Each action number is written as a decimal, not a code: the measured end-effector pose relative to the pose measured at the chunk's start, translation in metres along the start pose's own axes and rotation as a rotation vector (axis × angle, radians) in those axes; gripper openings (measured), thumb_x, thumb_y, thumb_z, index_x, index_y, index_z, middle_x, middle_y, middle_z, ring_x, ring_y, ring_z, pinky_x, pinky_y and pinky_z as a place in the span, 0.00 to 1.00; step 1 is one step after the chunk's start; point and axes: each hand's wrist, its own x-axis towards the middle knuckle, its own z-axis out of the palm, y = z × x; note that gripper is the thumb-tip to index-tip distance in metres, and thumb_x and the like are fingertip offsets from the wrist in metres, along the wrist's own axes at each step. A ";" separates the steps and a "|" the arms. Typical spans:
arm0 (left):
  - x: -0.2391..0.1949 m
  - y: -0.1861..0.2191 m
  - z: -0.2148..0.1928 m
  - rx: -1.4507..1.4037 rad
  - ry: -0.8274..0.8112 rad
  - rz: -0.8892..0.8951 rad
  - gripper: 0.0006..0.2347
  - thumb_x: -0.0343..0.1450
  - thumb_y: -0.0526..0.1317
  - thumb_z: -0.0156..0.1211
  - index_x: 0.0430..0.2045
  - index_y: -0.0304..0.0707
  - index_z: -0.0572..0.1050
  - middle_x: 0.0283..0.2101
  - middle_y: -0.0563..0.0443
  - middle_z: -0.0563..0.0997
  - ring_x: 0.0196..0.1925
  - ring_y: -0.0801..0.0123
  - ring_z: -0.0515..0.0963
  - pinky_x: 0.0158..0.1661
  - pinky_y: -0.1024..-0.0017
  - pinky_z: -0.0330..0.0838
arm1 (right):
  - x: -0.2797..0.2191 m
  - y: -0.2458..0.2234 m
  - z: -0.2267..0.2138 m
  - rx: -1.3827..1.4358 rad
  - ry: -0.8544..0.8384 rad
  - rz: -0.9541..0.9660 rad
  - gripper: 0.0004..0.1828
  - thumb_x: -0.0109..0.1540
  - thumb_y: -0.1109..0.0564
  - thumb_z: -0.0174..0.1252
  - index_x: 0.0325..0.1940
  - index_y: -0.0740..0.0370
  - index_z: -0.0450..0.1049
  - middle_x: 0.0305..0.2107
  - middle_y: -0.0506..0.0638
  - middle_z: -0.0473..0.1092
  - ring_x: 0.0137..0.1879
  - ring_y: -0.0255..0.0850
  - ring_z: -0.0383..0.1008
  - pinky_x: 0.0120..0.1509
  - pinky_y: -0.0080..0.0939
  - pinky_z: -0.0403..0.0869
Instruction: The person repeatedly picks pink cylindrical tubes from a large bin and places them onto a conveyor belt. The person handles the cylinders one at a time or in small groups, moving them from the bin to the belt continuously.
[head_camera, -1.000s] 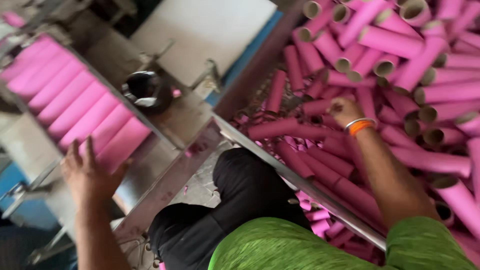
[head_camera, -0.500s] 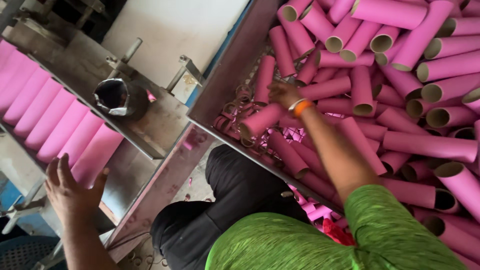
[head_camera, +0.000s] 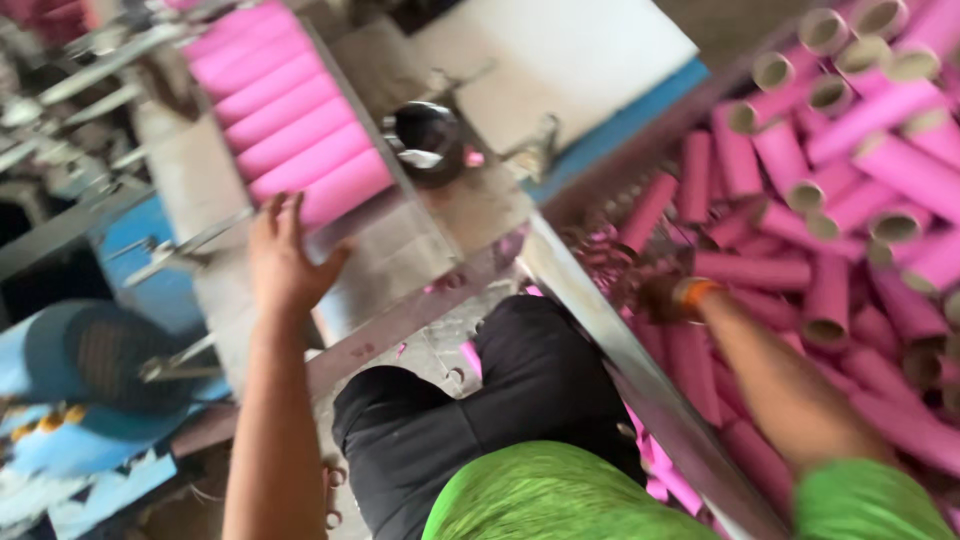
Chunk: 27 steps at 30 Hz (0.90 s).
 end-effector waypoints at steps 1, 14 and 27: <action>0.000 0.002 -0.001 -0.019 0.015 -0.004 0.38 0.63 0.50 0.76 0.66 0.31 0.67 0.65 0.28 0.70 0.65 0.35 0.69 0.64 0.47 0.65 | -0.022 0.008 -0.026 -0.008 0.113 -0.100 0.20 0.64 0.49 0.59 0.60 0.48 0.75 0.58 0.51 0.72 0.64 0.48 0.70 0.70 0.48 0.65; -0.006 0.012 -0.019 -0.487 0.135 0.072 0.40 0.68 0.62 0.66 0.70 0.33 0.62 0.70 0.30 0.66 0.72 0.36 0.66 0.69 0.47 0.62 | -0.117 -0.209 -0.275 -0.179 1.663 -0.242 0.08 0.63 0.61 0.69 0.37 0.64 0.75 0.44 0.58 0.75 0.50 0.52 0.76 0.56 0.49 0.74; -0.008 0.057 -0.015 0.262 -0.401 0.012 0.44 0.58 0.65 0.67 0.71 0.55 0.57 0.71 0.29 0.56 0.72 0.36 0.55 0.67 0.42 0.47 | -0.020 -0.251 -0.257 0.257 1.427 -0.247 0.10 0.61 0.60 0.68 0.45 0.62 0.79 0.42 0.58 0.76 0.39 0.46 0.78 0.43 0.39 0.76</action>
